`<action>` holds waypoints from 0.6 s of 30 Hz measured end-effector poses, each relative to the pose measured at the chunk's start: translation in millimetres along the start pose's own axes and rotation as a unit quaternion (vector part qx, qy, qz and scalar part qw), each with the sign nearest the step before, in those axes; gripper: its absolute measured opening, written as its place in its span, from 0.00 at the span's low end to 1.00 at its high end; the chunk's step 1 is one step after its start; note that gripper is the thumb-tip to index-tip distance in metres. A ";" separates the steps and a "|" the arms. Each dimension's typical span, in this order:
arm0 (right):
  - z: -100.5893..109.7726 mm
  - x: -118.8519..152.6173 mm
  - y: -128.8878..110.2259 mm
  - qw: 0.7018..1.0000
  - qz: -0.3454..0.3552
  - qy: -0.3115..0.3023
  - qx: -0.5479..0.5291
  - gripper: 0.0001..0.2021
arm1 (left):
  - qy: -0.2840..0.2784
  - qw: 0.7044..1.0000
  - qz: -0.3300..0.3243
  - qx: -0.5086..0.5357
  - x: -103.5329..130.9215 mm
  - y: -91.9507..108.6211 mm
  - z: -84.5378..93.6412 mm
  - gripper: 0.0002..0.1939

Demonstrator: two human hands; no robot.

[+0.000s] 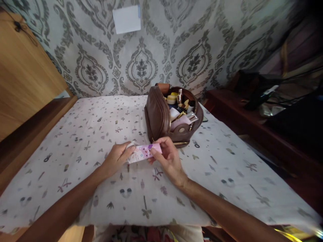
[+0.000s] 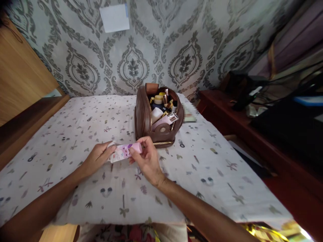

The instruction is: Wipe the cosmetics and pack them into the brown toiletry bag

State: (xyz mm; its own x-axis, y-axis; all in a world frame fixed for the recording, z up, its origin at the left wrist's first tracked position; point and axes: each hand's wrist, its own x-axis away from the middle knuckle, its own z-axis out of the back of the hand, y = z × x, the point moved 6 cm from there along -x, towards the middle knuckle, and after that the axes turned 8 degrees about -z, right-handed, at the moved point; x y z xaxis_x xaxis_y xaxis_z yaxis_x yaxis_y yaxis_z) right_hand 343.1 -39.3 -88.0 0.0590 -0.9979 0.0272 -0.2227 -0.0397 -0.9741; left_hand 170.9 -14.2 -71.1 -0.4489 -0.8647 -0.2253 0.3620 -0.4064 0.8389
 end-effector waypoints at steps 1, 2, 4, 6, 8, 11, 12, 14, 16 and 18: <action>-1.9 -0.5 1.7 1.000 -0.010 -0.017 0.002 0.22 | 0.019 1.000 0.005 0.012 0.3 -1.5 2.4 0.20; -4.2 -0.9 3.5 0.999 -0.021 -0.036 0.008 0.22 | 0.045 0.999 0.014 0.028 0.7 -3.6 5.7 0.21; -8.2 -1.4 6.7 0.997 -0.037 -0.069 0.030 0.20 | 0.106 0.992 0.032 0.063 1.6 -8.6 13.4 0.23; -8.4 -2.3 8.1 0.996 -0.035 -0.073 0.042 0.19 | 0.158 0.981 0.052 0.097 2.0 -14.3 19.6 0.26; -4.8 -3.6 7.8 0.998 -0.018 -0.049 0.027 0.18 | 0.186 0.962 0.095 0.179 1.8 -22.0 19.3 0.27; 0.3 -4.5 9.2 1.000 -0.005 -0.005 -0.019 0.18 | 0.214 0.905 0.144 0.338 2.3 -27.8 9.0 0.27; 0.3 -4.2 10.5 0.999 -0.008 0.001 -0.031 0.19 | 0.220 0.891 0.146 0.369 2.8 -26.6 4.9 0.28; -2.8 -2.8 13.6 0.999 -0.016 -0.002 -0.043 0.20 | 0.223 0.883 0.141 0.388 4.3 -21.8 -3.3 0.28; -9.3 -0.6 18.0 0.998 -0.032 -0.026 -0.043 0.21 | 0.212 0.881 0.143 0.397 6.1 -17.1 -12.3 0.27; -16.5 2.1 23.1 0.996 -0.051 -0.058 -0.036 0.22 | 0.206 0.878 0.137 0.409 6.8 -13.5 -17.7 0.24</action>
State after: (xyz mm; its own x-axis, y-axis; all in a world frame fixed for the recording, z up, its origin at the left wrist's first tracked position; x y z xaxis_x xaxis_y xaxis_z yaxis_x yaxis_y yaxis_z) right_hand 322.0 -43.1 -106.8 0.1958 -0.9760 0.0958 -0.2788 -0.1490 -0.9487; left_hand 177.5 -19.7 -92.7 -0.0411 -0.9989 0.0223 -0.3730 0.0360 0.9272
